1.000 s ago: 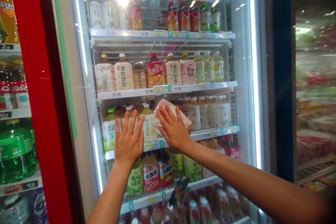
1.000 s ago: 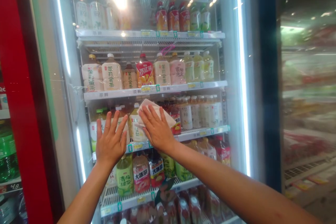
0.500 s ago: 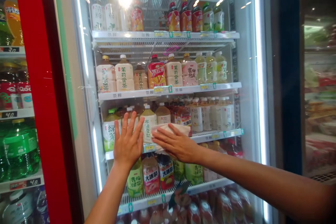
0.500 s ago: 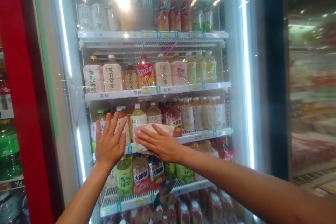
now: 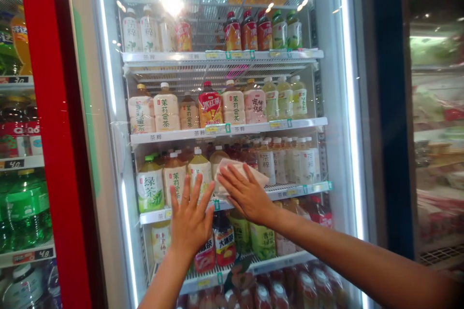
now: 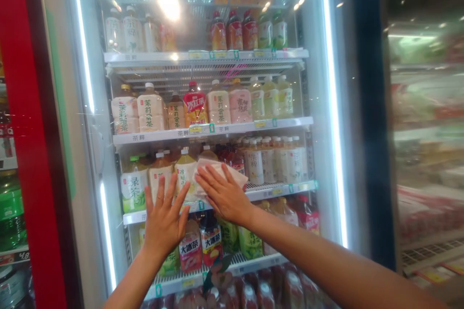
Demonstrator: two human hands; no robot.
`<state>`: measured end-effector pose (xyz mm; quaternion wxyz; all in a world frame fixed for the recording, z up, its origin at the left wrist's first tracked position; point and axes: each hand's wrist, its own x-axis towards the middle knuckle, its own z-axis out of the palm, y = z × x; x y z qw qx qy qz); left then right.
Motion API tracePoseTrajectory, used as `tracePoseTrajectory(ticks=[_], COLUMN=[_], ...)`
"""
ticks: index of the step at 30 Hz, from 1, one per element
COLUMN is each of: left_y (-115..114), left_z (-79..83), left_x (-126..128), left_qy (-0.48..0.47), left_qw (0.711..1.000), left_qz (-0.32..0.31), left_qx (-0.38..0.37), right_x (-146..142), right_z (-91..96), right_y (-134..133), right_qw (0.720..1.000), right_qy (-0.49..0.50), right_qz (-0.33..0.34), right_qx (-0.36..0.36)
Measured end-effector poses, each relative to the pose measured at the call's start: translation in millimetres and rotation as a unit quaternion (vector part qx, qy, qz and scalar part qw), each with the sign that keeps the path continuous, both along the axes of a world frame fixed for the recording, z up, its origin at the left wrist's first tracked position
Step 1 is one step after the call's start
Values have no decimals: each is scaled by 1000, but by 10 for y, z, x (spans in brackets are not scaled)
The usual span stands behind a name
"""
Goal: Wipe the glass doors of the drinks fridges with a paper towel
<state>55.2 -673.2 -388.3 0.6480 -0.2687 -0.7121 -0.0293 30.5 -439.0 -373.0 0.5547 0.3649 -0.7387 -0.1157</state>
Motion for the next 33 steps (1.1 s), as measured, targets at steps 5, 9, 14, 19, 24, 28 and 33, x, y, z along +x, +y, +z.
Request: tracePoseTrajectory(ticks=[5,9,14,19,24,28,33], left_y=[459,730,903,915,904,894,888], left_z=[-259,-367,-465,-503,-511,-517,-519], left_x=[75,-2,-150,-179,-149,-134,-129], left_qy=[-19,-31,-37,-43,-43,-32,-33], left_qw=[1000,999,999,999,999,999,999], left_qz=[-11,-7,1,12,22,19,9], left_qx=[-7,-22,-1,8,3,8,3], right_x=[14,-2,-7,47,30,17,22], right_z=[-346,-494,-621,-822,-914,-1093,-1058], right_y=[426,687,760,763,684,429,243], right_qw=[995,1000,1000,999,982,965,958], right_qy=[-8,-8,-6,-13,-18,-27,-32], right_qz=[17,-22,-27,-21,-33,-42,-40], right_qx=[100,14,7,-38,-184,-257,-283])
